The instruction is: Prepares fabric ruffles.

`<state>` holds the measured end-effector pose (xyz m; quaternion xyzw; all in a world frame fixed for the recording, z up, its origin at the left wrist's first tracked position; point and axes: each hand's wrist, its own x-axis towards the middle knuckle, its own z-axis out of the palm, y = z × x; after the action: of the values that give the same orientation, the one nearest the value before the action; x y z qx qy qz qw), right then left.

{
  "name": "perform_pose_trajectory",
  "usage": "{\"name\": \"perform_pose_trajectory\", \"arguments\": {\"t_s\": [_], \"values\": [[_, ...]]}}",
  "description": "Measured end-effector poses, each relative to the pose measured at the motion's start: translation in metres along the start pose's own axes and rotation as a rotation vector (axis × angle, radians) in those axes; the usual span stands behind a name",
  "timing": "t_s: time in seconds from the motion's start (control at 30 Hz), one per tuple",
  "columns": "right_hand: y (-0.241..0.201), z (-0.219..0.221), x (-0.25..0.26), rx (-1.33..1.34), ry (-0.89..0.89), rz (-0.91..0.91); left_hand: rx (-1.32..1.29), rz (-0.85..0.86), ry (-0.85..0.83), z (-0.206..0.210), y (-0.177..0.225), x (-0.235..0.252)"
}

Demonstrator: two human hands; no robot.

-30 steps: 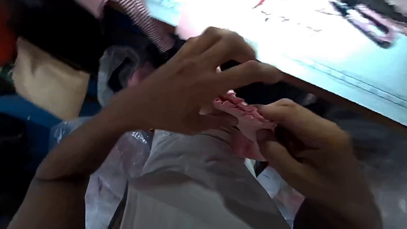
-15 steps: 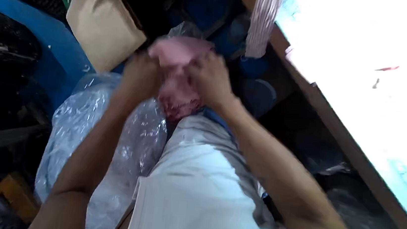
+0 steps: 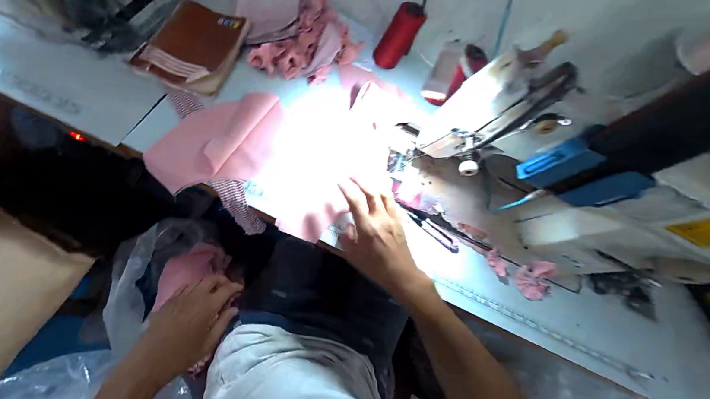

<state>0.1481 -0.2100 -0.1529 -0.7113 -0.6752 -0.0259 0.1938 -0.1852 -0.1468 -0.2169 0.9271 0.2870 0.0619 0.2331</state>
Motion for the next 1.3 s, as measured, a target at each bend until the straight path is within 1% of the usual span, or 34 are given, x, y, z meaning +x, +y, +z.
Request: {"name": "perform_pose_trajectory", "arguments": {"t_s": [0.03, 0.07, 0.1, 0.13, 0.17, 0.2, 0.23, 0.3, 0.33, 0.43, 0.47, 0.5, 0.57, 0.67, 0.73, 0.77, 0.8, 0.87, 0.9, 0.97, 1.03, 1.1, 1.2, 1.3], "values": [[0.019, 0.001, -0.001, -0.031, -0.051, 0.03, 0.029, 0.088, 0.15, -0.001, 0.01, 0.014], [0.028, 0.004, -0.006, -0.048, -0.095, 0.027, 0.071, 0.148, 0.263, -0.004, 0.019, 0.029], [0.026, 0.007, -0.013, -0.066, -0.125, 0.001, 0.127, 0.191, 0.348, -0.006, 0.026, 0.045], [0.018, 0.01, -0.022, -0.075, -0.128, -0.042, 0.192, 0.22, 0.404, -0.006, 0.03, 0.061], [0.008, 0.011, -0.032, -0.071, -0.126, -0.085, 0.25, 0.236, 0.421, -0.004, 0.032, 0.075], [-0.002, 0.013, -0.041, -0.069, -0.093, -0.134, 0.286, 0.255, 0.417, -0.001, 0.031, 0.089], [-0.007, 0.016, -0.049, -0.078, -0.019, -0.177, 0.285, 0.287, 0.399, 0.001, 0.029, 0.1], [-0.016, 0.013, -0.058, 0.004, 0.103, -0.188, 0.158, 0.388, 0.378, 0.0, 0.025, 0.114], [-0.021, 0.007, -0.06, 0.103, 0.151, -0.162, 0.062, 0.431, 0.347, -0.008, 0.027, 0.118], [-0.039, -0.013, -0.069, 0.556, 0.238, -0.071, -0.275, 0.513, 0.178, -0.044, 0.038, 0.111], [-0.041, -0.018, -0.07, 0.638, 0.227, -0.05, -0.358, 0.515, 0.125, -0.057, 0.042, 0.109], [-0.041, -0.018, -0.069, 0.649, 0.204, -0.03, -0.402, 0.504, 0.083, -0.068, 0.045, 0.109], [-0.033, -0.006, -0.066, 0.622, 0.187, 0.012, -0.399, 0.47, 0.057, -0.085, 0.05, 0.115], [-0.028, 0.006, -0.055, 0.782, 0.247, 0.1, -0.34, 0.47, 0.042, -0.111, 0.058, 0.146], [-0.029, -0.001, -0.041, 0.931, 0.289, 0.252, -0.308, 0.452, 0.041, -0.127, 0.06, 0.18], [-0.026, -0.005, -0.031, 0.965, 0.3, 0.35, -0.269, 0.434, 0.051, -0.133, 0.061, 0.204], [-0.019, -0.007, -0.021, 0.934, 0.308, 0.446, -0.183, 0.394, 0.071, -0.137, 0.063, 0.229], [-0.001, -0.003, -0.009, 0.767, 0.293, 0.594, 0.073, 0.263, 0.132, -0.131, 0.071, 0.263], [0.005, 0.001, -0.007, 0.68, 0.277, 0.639, 0.177, 0.222, 0.159, -0.12, 0.077, 0.267], [0.013, -0.001, -0.006, 0.6, 0.212, 0.695, 0.244, 0.274, 0.253, -0.09, 0.094, 0.251], [0.018, -0.004, -0.011, 0.581, 0.176, 0.685, 0.172, 0.328, 0.182, -0.052, 0.103, 0.221], [0.026, -0.005, -0.019, 0.594, 0.158, 0.631, 0.104, 0.342, 0.112, -0.027, 0.089, 0.207], [0.034, 0.0, -0.021, 0.571, 0.155, 0.6, 0.022, 0.324, 0.118, -0.02, 0.076, 0.196], [0.031, 0.0, -0.021, 0.371, 0.18, 0.53, 0.064, 0.343, 0.194, -0.025, 0.087, 0.186]]}}
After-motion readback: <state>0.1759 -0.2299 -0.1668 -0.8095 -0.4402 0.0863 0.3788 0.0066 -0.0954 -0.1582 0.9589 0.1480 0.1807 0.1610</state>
